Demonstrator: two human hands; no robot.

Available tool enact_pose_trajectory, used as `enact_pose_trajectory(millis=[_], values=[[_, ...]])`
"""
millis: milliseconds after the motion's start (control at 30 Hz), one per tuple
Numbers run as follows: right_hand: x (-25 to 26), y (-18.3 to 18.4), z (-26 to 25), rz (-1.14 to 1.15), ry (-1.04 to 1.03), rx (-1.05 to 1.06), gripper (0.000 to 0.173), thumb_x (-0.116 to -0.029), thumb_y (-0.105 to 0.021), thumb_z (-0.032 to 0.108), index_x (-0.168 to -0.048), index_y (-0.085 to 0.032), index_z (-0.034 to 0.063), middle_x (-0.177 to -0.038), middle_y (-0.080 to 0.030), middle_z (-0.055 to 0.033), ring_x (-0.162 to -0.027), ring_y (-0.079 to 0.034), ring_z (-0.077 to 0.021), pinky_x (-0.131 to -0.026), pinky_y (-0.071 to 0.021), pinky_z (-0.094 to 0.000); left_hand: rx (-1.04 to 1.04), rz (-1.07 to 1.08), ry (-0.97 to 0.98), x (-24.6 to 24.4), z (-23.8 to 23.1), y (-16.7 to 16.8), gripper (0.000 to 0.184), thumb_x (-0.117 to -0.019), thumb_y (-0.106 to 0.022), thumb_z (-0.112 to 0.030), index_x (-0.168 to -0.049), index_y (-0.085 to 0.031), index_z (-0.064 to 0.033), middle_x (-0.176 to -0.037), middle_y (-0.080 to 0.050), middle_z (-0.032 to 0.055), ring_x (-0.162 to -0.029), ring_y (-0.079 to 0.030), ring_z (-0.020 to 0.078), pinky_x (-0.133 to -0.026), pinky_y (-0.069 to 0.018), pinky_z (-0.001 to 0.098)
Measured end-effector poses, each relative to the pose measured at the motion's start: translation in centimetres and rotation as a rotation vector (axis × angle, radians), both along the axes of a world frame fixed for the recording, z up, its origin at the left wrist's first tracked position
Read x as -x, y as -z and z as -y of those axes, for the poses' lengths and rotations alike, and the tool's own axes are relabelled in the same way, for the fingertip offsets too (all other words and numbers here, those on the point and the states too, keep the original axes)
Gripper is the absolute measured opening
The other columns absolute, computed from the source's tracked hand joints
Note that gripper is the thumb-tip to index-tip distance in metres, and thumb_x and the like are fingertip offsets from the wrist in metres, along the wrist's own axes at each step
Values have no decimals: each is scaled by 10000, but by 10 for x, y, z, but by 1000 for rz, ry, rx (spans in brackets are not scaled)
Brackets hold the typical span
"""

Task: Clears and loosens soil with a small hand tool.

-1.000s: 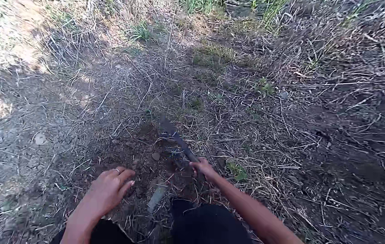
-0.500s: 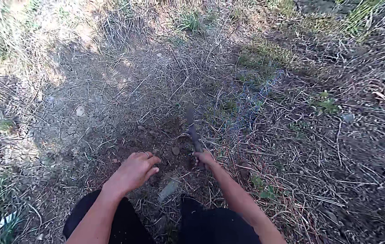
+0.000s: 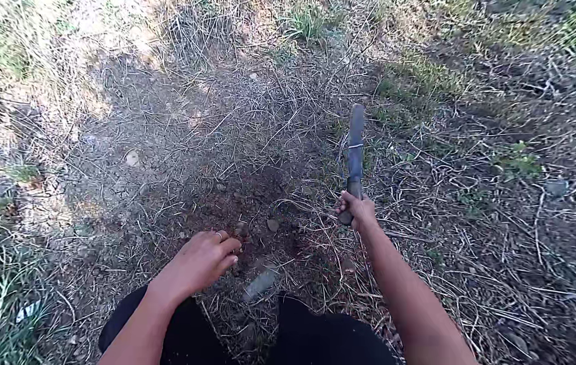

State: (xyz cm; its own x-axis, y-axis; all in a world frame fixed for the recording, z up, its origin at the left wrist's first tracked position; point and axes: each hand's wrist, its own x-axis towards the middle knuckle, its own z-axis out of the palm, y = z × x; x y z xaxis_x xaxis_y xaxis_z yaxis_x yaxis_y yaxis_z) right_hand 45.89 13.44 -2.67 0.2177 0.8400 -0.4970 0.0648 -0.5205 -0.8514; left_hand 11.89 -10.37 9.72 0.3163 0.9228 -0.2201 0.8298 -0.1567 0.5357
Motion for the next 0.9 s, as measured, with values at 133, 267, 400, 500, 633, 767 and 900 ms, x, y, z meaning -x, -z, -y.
enact_pose_trajectory(millis=[133,267,400,500,633,767,900], values=[[45,53,-7,-167,207,-83,392,-1062,-569,167,-1385,-381,52,-749,-510,-39,-504,-571,-135,-529,-584,-328,-1,-24,-31,6,2,1,307,-1043,-581,-221,-1254,-697,-30,-1166,-701,227,-1136,-665,405,-1045,-463,586],[62,110,59,29,-319,313,432,-1021,-592,72,-1404,-409,-9,-751,-528,-49,-538,-569,-133,-556,-565,-313,6,-26,-28,2,1,-1,302,-1041,-584,-212,-1250,-695,-25,-1167,-696,237,-1135,-659,422,-1029,-466,596],[43,97,79,98,-408,379,326,-1001,-644,87,-1279,-504,-9,-697,-508,-21,-494,-530,-116,-514,-544,-300,53,-29,-9,-4,-5,0,309,-1044,-584,-204,-1268,-686,-19,-1194,-685,248,-1163,-647,428,-1042,-457,596],[13,68,63,127,-361,297,288,-1001,-655,96,-1234,-540,-30,-671,-525,-9,-486,-536,-104,-508,-543,-288,69,-29,2,-6,-7,-3,322,-1049,-578,-209,-1289,-676,-19,-1223,-676,246,-1185,-635,424,-1057,-444,591],[-1,28,28,50,-103,157,310,-1104,-492,265,-1238,-520,-14,-675,-533,-13,-484,-550,-105,-507,-554,-287,31,-19,18,-6,-4,-3,329,-1053,-566,-232,-1286,-682,-31,-1232,-684,228,-1187,-643,410,-1053,-455,585],[18,30,-9,-141,206,-16,472,-1128,-347,450,-1251,-469,11,-727,-519,-43,-500,-558,-133,-533,-567,-322,43,-26,0,1,3,2,315,-1051,-566,-220,-1271,-688,-31,-1205,-688,233,-1172,-646,416,-1051,-457,586],[64,77,11,-216,209,-2,450,-1137,-330,426,-1267,-443,10,-690,-520,-50,-478,-572,-154,-520,-582,-339,-15,-29,-36,4,7,-1,301,-1050,-562,-214,-1248,-699,-33,-1195,-696,221,-1161,-655,407,-1042,-467,582]])
